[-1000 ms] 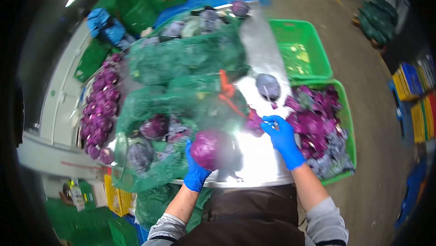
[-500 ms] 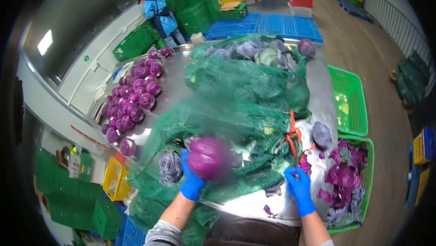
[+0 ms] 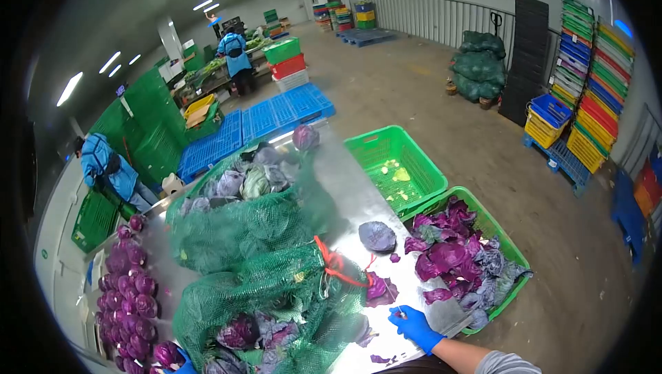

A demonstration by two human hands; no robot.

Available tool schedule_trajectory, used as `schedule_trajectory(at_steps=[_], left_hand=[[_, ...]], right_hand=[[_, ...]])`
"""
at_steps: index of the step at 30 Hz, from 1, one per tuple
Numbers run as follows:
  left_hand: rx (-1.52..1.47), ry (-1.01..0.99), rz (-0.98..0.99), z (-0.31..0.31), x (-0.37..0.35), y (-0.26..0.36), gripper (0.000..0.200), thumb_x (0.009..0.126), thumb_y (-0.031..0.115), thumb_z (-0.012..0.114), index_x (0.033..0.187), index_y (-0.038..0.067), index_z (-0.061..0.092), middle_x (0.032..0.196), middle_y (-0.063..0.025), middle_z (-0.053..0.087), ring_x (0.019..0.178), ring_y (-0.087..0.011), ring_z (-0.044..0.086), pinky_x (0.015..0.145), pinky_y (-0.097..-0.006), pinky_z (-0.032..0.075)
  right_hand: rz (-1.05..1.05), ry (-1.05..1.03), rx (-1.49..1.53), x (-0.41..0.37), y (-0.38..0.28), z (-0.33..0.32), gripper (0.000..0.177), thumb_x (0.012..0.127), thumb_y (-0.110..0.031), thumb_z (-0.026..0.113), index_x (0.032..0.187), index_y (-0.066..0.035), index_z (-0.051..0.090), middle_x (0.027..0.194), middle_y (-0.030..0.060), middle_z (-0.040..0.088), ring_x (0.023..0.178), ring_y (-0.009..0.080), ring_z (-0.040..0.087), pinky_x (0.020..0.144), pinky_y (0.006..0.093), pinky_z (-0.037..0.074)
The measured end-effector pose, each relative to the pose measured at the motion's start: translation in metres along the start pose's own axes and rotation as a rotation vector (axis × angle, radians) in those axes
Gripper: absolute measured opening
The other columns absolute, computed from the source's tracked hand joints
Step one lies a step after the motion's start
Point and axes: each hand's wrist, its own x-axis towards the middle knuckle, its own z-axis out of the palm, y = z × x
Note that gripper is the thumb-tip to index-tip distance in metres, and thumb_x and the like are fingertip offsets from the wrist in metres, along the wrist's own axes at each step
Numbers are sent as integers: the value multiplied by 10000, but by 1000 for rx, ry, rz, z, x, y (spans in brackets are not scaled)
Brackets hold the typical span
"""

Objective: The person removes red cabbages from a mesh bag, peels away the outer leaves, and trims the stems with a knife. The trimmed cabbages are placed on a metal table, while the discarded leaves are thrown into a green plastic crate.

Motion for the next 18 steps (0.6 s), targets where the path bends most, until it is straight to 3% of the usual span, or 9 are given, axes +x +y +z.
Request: schedule_trajectory(at_steps=[1, 3, 5, 6, 7, 12, 14, 16, 18], left_hand=[[0, 2, 2, -28, 35, -21, 622, 715, 608, 577, 1098, 118, 605, 1181, -176, 537, 1128, -444, 433, 952, -612, 334], [121, 104, -34, -73, 73, -35, 505, 835, 329, 566, 1296, 178, 426, 1308, -193, 433, 1181, -382, 442, 978, -506, 395], [-65, -57, -247, 30, 17, 9, 511, 856, 359, 530, 1261, 58, 451, 1219, -158, 521, 1122, -323, 503, 927, -457, 429], [-47, -104, -315, 80, -3, 22, 491, 881, 361, 476, 1280, 77, 441, 1247, -156, 507, 1121, -318, 505, 921, -461, 429], [-28, -155, -386, 121, -18, 32, 474, 907, 363, 422, 1299, 96, 431, 1275, -155, 493, 1119, -313, 507, 914, -465, 430], [302, -802, -353, 239, -110, 25, 477, 893, 323, 449, 1281, 46, 435, 1296, -176, 476, 1064, -285, 554, 794, -376, 497], [437, -923, -632, 267, -168, -1, 418, 882, 248, 485, 1228, 13, 485, 1212, -176, 542, 986, -264, 595, 777, -337, 507], [386, -1212, -801, 288, -247, -16, 348, 842, 165, 566, 1137, -17, 549, 1087, -143, 611, 929, -238, 615, 811, -327, 498], [556, -1442, -972, 277, -301, -40, 294, 796, 117, 632, 1051, -26, 601, 1019, -110, 638, 920, -192, 610, 836, -305, 482]], right_hand=[[-1, -2, -1, 0, 5, 4, 315, 812, -258, 663, 1076, -98, 602, 802, 15, 591, 505, 76, 537, 414, 231, 415], [-4, -28, -28, -3, 16, 9, 406, 801, -265, 673, 1151, -102, 546, 893, 46, 594, 626, 111, 584, 505, 276, 477], [-231, 47, -190, -9, 28, 20, 448, 789, -268, 680, 1173, -101, 522, 952, 71, 584, 710, 145, 595, 586, 301, 492], [-460, 129, -337, -13, 32, 24, 490, 777, -271, 688, 1195, -100, 498, 1011, 96, 575, 795, 180, 605, 667, 326, 508], [-422, 71, -471, -17, 27, 24, 569, 761, -262, 688, 1243, -90, 440, 1186, 133, 490, 972, 241, 578, 802, 356, 486], [-525, 142, -599, -32, 17, 20, 612, 767, -217, 662, 1289, -71, 378, 1324, 184, 362, 1064, 309, 544, 852, 402, 472], [-622, 246, -662, -32, 19, 12, 521, 788, -149, 629, 1251, -56, 409, 1221, 188, 487, 1050, 307, 553, 855, 401, 466], [-526, 26, -269, -28, 16, 0, 437, 789, -70, 594, 1214, -54, 492, 1186, 138, 543, 1047, 263, 563, 832, 358, 478], [-301, -205, -173, -18, 22, -2, 389, 799, -7, 547, 1184, -47, 516, 1095, 73, 608, 889, 150, 599, 663, 264, 501]])
